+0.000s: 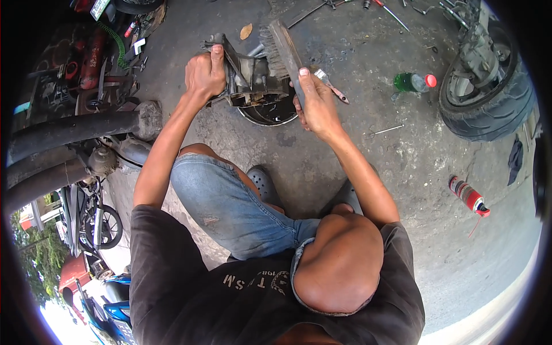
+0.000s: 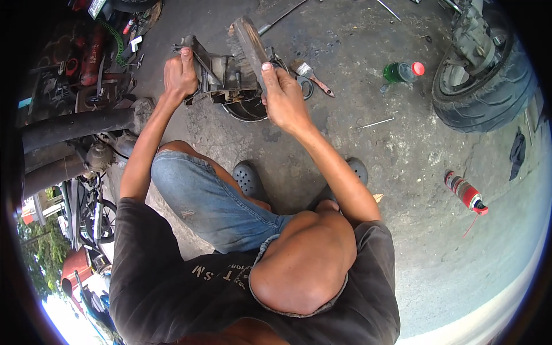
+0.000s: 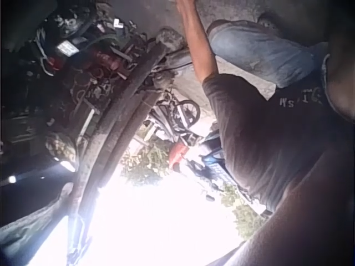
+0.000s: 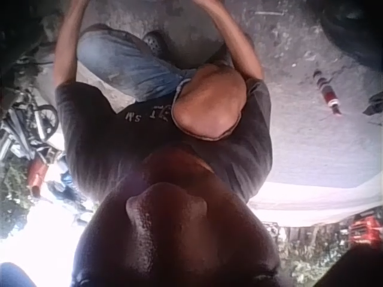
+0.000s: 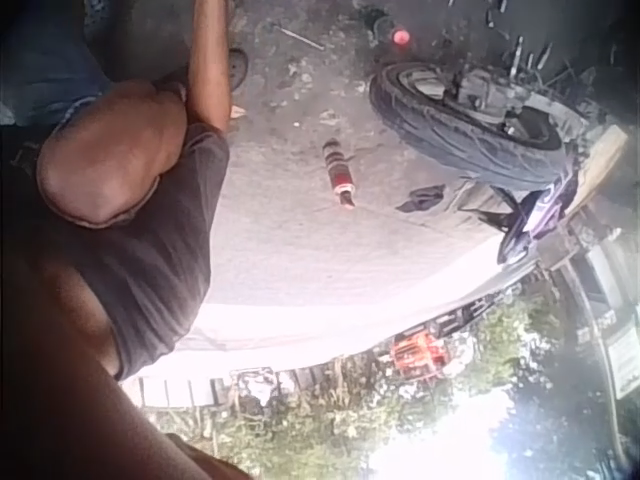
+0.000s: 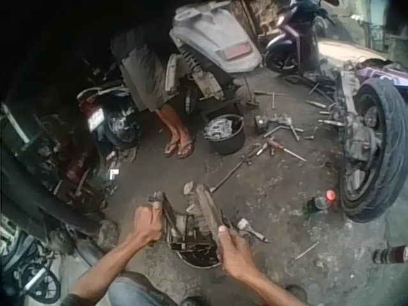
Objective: Cleaning an engine crankcase with a wire brush and liquid, then using an air impact wrench to assemble engine parts.
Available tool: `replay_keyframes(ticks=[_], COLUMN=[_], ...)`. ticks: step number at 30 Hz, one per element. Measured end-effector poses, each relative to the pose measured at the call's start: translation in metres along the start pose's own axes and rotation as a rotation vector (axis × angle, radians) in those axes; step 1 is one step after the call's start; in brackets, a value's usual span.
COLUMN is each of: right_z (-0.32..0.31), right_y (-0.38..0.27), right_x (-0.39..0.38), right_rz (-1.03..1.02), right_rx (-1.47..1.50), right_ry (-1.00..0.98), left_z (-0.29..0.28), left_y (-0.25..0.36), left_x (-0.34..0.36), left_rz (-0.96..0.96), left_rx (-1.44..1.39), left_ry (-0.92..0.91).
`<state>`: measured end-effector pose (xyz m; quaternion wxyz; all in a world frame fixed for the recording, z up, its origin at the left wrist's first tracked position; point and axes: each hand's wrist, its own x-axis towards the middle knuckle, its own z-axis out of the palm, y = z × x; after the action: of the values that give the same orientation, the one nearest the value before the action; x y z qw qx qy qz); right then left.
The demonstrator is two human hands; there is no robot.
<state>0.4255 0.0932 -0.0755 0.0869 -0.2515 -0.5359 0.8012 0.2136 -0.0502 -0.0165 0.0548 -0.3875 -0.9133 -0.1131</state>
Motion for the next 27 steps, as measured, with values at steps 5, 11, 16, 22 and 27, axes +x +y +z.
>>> replay_keyframes(ticks=[5,11,16,22,27], right_z=[0.024,0.033,0.023,0.011,0.02], right_y=[-0.005,0.003,-0.024,-0.016,-0.02], right_x=[0.021,0.034,0.041,0.046,0.053], right_rz=[-0.215,-0.334,-0.301,-0.152,-0.186], right_rx=[-0.043,-0.317,-0.397,-0.591,-0.555], right_ry=[0.088,0.062,0.109,0.03,-0.054], left_z=[0.012,0.012,0.006,0.004,0.004], left_y=[0.014,0.016,0.017,0.016,0.022], left_x=[0.003,0.008,0.011,0.007,0.01], left_rz=[0.029,-0.037,-0.008,-0.081,-0.096], left_rx=[0.012,-0.061,-0.077,-0.08,-0.102], left_ry=[-0.001,0.137,0.14,0.21,0.191])
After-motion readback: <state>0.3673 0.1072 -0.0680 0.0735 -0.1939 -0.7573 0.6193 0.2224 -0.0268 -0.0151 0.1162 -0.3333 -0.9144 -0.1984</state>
